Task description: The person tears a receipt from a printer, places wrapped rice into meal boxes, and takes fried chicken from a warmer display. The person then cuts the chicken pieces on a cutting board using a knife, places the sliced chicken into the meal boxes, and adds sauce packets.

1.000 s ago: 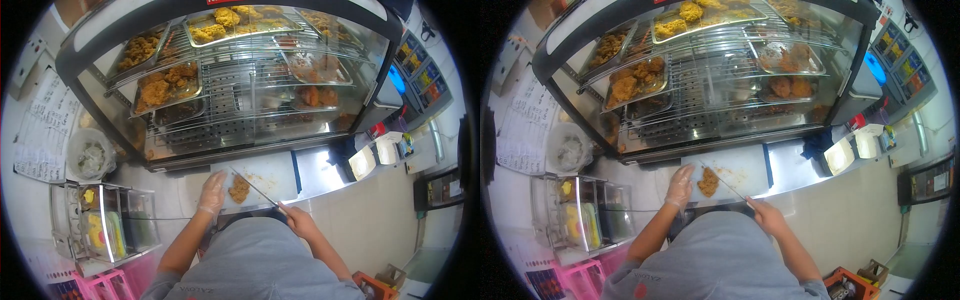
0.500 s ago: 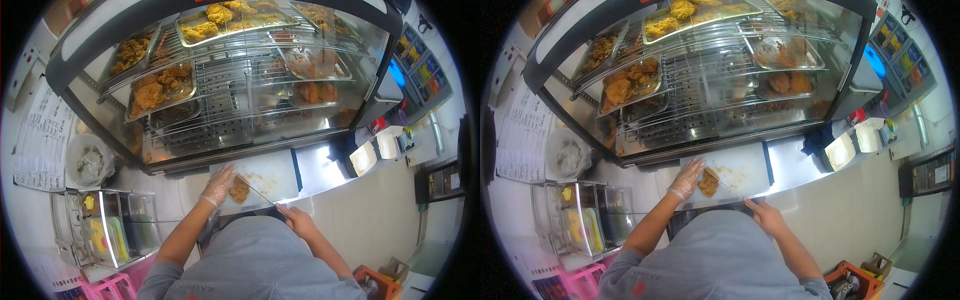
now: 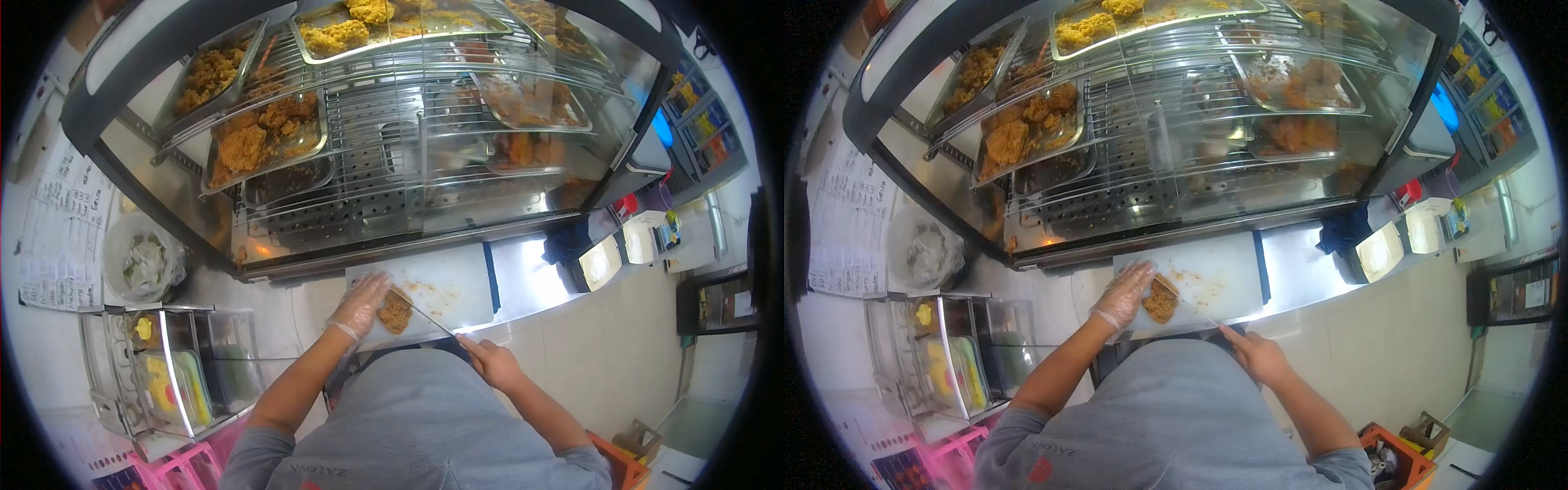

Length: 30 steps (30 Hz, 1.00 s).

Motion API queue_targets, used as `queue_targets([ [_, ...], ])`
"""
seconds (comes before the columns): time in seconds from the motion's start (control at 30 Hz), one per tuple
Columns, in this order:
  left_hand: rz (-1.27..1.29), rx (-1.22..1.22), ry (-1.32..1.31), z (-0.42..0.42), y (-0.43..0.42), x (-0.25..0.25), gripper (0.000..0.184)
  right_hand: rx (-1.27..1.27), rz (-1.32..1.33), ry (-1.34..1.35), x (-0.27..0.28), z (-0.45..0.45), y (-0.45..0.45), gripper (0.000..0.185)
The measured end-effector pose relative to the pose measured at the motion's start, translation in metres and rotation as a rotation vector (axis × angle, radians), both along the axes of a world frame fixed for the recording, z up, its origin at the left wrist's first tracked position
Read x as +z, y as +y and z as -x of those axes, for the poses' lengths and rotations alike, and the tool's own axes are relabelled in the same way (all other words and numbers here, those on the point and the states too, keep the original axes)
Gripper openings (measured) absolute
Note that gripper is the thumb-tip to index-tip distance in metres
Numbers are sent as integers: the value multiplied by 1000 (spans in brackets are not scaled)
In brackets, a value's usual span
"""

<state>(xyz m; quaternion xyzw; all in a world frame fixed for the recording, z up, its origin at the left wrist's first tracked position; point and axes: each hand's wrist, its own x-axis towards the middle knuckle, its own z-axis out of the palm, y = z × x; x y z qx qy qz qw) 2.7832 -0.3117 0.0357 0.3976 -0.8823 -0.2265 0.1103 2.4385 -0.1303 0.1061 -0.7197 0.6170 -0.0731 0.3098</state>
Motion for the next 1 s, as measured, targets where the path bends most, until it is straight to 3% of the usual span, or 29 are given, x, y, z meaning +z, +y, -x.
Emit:
queue_targets([
  [0.5,-111,83,-12,-2,20,-9,54,114,-95,70,-15,11,-15,69],
  [0.67,-78,156,-196,-11,22,-11,66,164,-118,104,-25,19,-22,71],
  [0.77,-43,317,-156,3,44,-3,81,185,-134,117,-22,8,-29,72],
  [0.87,-134,389,68,19,68,22,90,172,-126,67,-20,-7,-44,72],
  [1.0,-53,391,25,19,75,-8,96,172,-86,76,-18,-9,-52,70],
])
